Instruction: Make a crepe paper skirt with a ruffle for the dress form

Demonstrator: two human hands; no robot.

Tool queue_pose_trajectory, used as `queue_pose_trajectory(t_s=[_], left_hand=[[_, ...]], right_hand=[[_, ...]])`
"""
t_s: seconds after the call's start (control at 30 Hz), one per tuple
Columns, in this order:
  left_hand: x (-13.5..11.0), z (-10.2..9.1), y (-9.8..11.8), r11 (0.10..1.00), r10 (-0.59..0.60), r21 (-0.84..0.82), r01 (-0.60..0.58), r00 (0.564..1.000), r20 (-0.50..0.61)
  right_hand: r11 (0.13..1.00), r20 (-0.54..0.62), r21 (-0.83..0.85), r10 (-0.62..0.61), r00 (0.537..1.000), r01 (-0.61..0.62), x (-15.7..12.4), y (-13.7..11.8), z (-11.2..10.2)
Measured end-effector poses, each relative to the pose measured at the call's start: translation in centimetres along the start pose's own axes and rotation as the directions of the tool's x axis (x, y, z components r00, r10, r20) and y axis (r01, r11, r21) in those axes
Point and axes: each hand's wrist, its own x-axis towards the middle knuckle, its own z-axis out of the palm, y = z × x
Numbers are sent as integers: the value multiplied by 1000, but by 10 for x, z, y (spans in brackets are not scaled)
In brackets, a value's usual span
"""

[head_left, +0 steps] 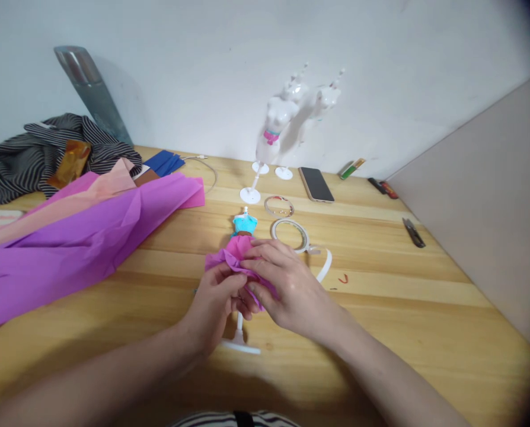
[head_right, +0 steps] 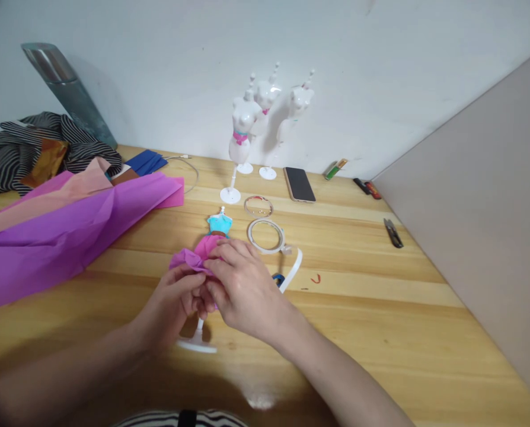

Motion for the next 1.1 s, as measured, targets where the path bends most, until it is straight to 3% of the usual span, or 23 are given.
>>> queue_pose_trajectory(t_s=[0.23, 0.63, 0.8, 1.1], left_hand=[[-3, 0, 3, 1000, -23, -16, 22, 997, -72], [2, 2, 4, 999, 6, 49, -2, 998, -68], [4, 3, 4, 997, 23, 73, -14, 991, -134], [6, 0, 0, 999, 4, 52, 3, 992, -128]], right_hand=[[1000, -34, 12, -6, 999, 6, -1, 2, -1], [1000, -88, -13, -11, 996, 10, 1, 4, 0], [995, -115, -104, -24, 993, 12, 8, 3, 1], [954, -167, -300, -58, 984, 5, 13, 5, 4]])
